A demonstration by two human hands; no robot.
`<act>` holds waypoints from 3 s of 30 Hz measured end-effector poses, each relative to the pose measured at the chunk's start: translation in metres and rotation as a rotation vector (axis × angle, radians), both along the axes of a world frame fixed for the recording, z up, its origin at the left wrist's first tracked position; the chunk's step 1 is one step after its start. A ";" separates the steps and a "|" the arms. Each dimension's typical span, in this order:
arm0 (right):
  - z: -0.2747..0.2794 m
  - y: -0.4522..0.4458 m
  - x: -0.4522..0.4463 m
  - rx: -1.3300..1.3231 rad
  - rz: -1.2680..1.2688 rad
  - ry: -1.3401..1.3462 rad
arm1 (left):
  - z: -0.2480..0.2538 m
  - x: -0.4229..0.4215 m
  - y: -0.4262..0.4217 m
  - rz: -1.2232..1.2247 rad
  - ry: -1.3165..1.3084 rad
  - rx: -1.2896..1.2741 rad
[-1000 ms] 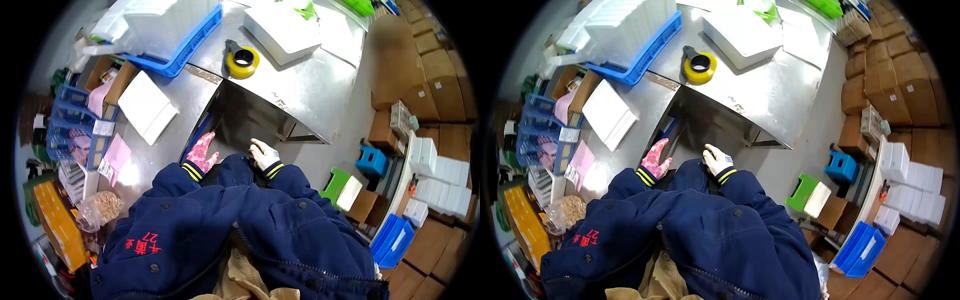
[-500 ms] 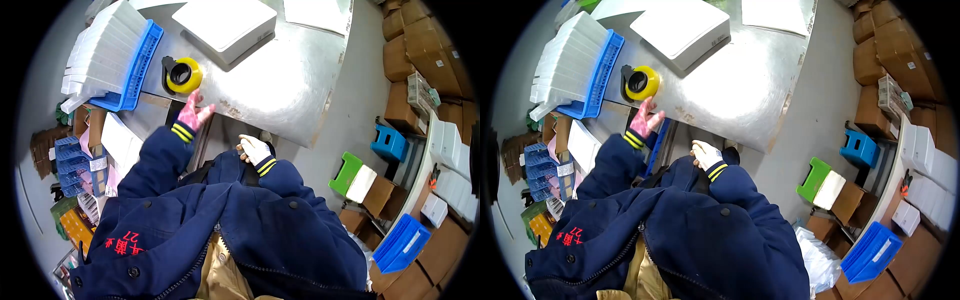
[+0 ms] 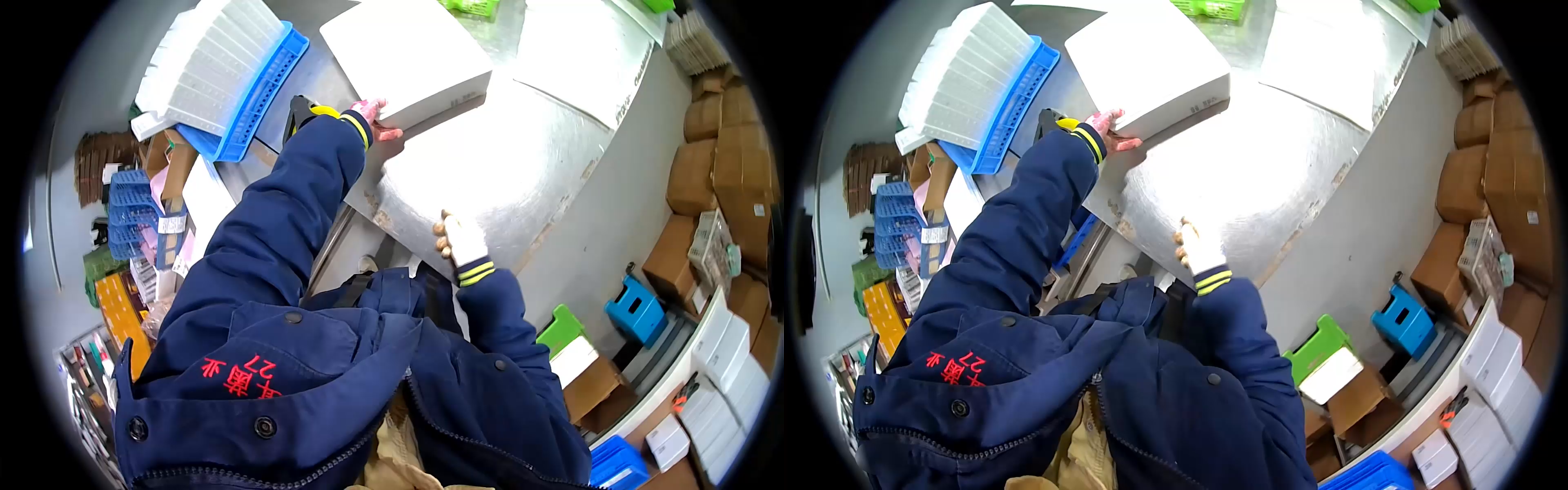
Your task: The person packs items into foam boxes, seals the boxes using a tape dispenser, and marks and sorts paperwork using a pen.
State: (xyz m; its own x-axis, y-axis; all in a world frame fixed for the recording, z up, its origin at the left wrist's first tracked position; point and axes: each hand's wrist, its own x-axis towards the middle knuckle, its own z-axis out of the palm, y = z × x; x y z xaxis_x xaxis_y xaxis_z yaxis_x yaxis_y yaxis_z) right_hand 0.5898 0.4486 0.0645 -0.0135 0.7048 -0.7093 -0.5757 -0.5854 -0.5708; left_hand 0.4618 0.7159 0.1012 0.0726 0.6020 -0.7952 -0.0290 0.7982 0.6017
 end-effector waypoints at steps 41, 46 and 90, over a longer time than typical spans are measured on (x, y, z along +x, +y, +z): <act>0.033 0.043 -0.526 0.805 1.038 -0.142 | 0.035 -0.572 -0.471 0.590 0.020 0.276; 0.003 0.058 -0.583 0.468 0.865 -0.078 | -0.005 -0.627 -0.454 0.601 0.004 0.250; 0.084 0.114 -0.664 2.000 1.068 -1.151 | 0.074 -0.714 -0.250 0.173 1.445 0.785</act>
State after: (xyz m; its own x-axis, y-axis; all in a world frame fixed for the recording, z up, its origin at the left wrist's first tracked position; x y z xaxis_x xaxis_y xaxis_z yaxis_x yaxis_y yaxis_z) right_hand -0.0746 0.5630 0.1490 -0.8763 0.2474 0.4134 0.1455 0.9539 -0.2625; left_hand -0.2520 0.4661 0.1753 -0.5159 0.7854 0.3420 0.8271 0.3528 0.4375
